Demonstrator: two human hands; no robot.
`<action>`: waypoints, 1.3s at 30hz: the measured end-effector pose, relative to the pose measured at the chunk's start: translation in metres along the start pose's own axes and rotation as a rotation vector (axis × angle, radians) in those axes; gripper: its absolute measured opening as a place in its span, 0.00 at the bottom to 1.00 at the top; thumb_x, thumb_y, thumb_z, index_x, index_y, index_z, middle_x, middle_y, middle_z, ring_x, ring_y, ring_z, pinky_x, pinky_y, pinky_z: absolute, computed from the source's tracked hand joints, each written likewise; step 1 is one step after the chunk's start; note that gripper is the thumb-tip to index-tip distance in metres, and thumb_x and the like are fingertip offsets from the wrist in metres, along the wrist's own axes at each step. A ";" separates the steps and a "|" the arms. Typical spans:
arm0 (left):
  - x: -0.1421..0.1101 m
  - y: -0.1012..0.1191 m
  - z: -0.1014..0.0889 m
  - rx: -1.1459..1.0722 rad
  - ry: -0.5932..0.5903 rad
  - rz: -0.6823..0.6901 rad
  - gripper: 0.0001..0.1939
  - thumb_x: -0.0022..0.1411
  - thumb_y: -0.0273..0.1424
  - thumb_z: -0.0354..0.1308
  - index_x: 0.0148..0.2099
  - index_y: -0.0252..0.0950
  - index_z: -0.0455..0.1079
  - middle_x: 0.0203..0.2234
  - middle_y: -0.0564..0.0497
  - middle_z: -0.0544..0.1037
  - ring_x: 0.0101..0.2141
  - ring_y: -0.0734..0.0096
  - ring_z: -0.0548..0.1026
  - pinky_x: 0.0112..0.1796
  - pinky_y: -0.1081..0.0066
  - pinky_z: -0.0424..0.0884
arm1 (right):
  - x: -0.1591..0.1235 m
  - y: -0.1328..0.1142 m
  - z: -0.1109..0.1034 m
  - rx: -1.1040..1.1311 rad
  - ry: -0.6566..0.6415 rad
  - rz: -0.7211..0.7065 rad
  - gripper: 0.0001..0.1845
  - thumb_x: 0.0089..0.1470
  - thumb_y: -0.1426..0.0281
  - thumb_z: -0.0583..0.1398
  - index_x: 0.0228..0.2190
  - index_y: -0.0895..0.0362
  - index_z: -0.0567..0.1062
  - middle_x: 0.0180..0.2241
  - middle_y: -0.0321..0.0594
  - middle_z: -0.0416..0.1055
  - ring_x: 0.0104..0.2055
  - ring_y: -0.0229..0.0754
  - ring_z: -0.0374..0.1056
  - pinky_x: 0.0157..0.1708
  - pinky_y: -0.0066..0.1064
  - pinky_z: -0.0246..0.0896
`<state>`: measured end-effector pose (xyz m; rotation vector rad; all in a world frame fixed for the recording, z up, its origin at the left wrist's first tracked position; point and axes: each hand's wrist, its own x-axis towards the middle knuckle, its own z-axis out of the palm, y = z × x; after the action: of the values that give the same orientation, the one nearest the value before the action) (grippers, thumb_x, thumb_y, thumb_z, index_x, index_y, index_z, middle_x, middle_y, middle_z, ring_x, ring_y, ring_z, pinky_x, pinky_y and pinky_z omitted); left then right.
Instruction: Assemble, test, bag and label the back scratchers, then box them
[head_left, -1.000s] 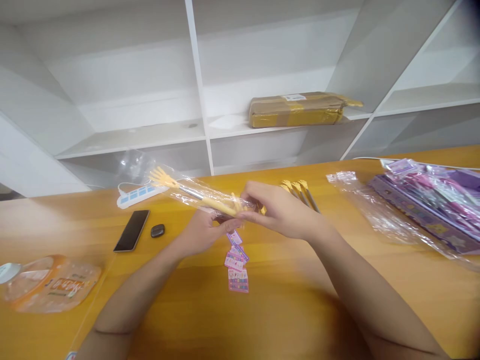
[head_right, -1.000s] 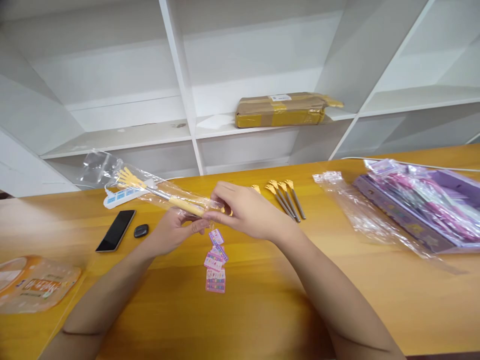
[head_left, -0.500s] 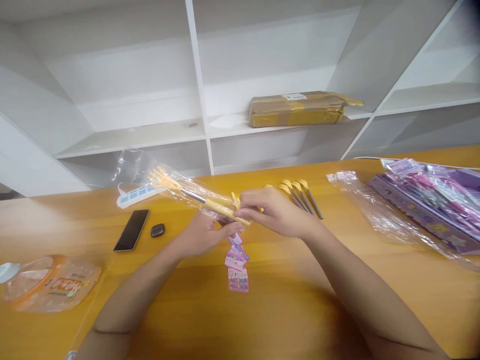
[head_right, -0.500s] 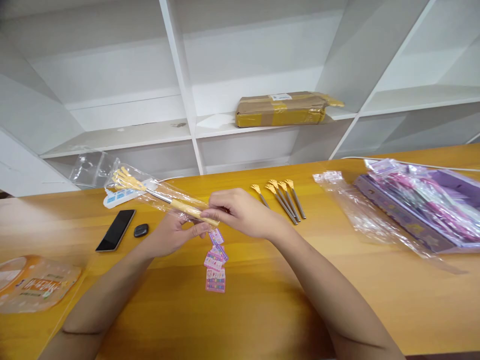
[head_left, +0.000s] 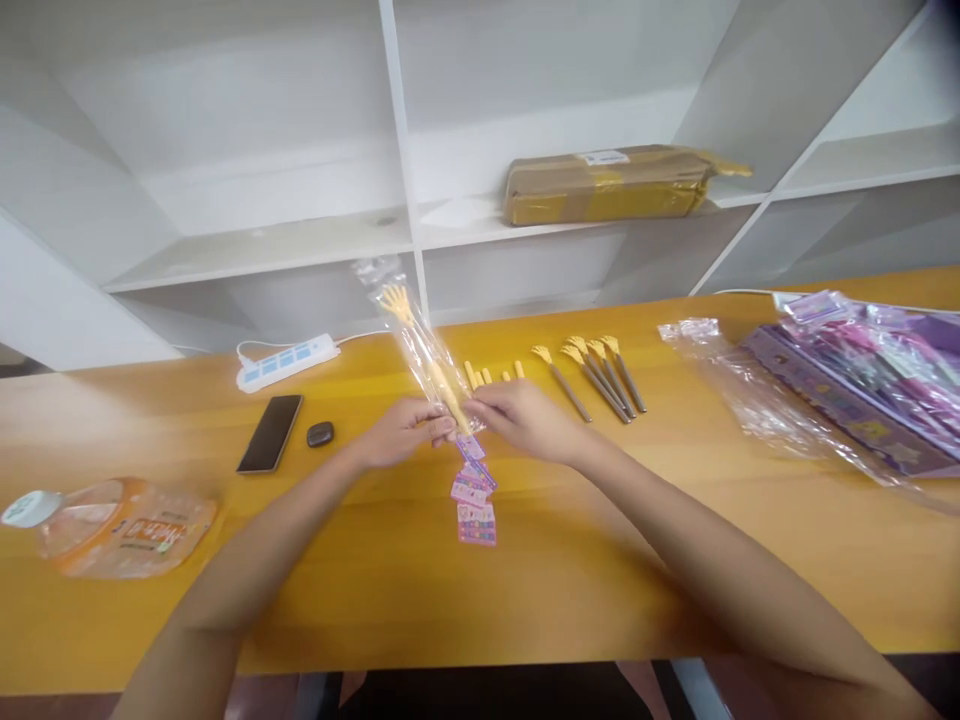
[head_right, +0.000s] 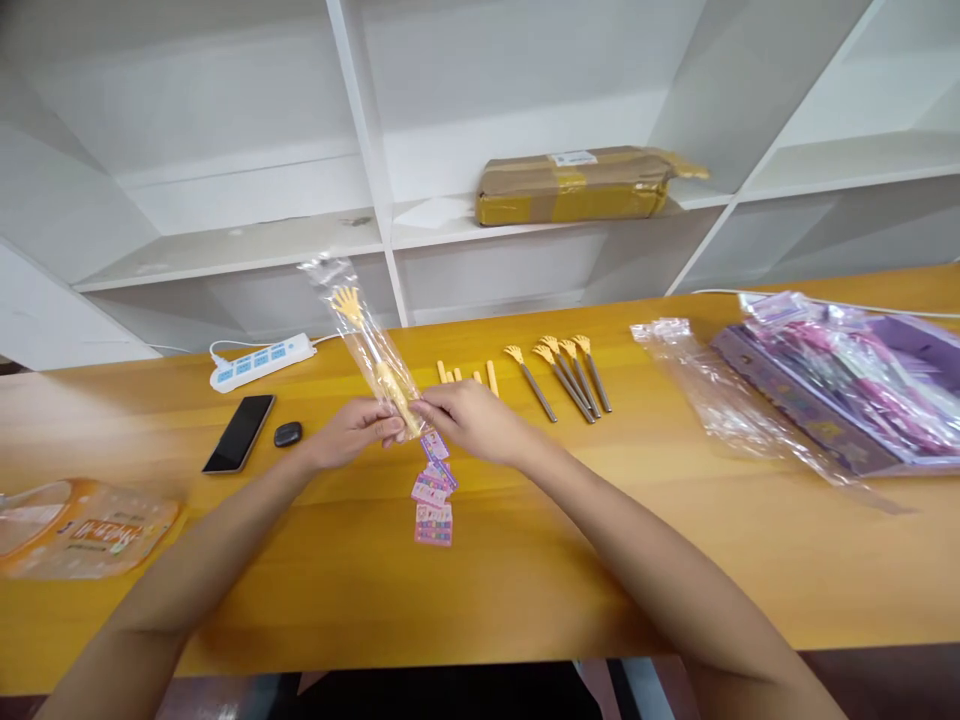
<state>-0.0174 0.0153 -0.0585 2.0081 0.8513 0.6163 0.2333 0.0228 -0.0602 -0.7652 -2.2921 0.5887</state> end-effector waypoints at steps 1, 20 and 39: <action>-0.009 -0.009 0.006 -0.036 -0.043 -0.025 0.24 0.75 0.47 0.55 0.33 0.35 0.75 0.26 0.53 0.77 0.28 0.73 0.73 0.35 0.73 0.67 | -0.009 0.001 0.011 0.047 -0.028 -0.004 0.25 0.76 0.62 0.54 0.25 0.56 0.63 0.22 0.31 0.60 0.25 0.33 0.54 0.30 0.29 0.47; -0.076 -0.046 0.044 -0.515 0.708 -0.312 0.22 0.66 0.48 0.68 0.53 0.39 0.74 0.43 0.49 0.79 0.35 0.70 0.74 0.33 0.73 0.72 | -0.094 -0.028 0.106 -0.120 -0.277 -0.336 0.25 0.77 0.58 0.52 0.33 0.57 0.77 0.30 0.39 0.75 0.28 0.37 0.65 0.32 0.31 0.56; -0.078 -0.066 0.074 -0.266 0.574 -0.418 0.22 0.72 0.46 0.60 0.61 0.41 0.68 0.28 0.56 0.76 0.32 0.66 0.77 0.39 0.68 0.72 | -0.082 0.027 0.075 -0.047 -0.186 0.263 0.15 0.67 0.60 0.66 0.51 0.53 0.78 0.53 0.49 0.73 0.47 0.49 0.75 0.46 0.40 0.70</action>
<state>-0.0391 -0.0548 -0.1610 1.3633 1.3990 1.0160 0.2423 -0.0265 -0.1632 -1.0851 -2.3987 0.7544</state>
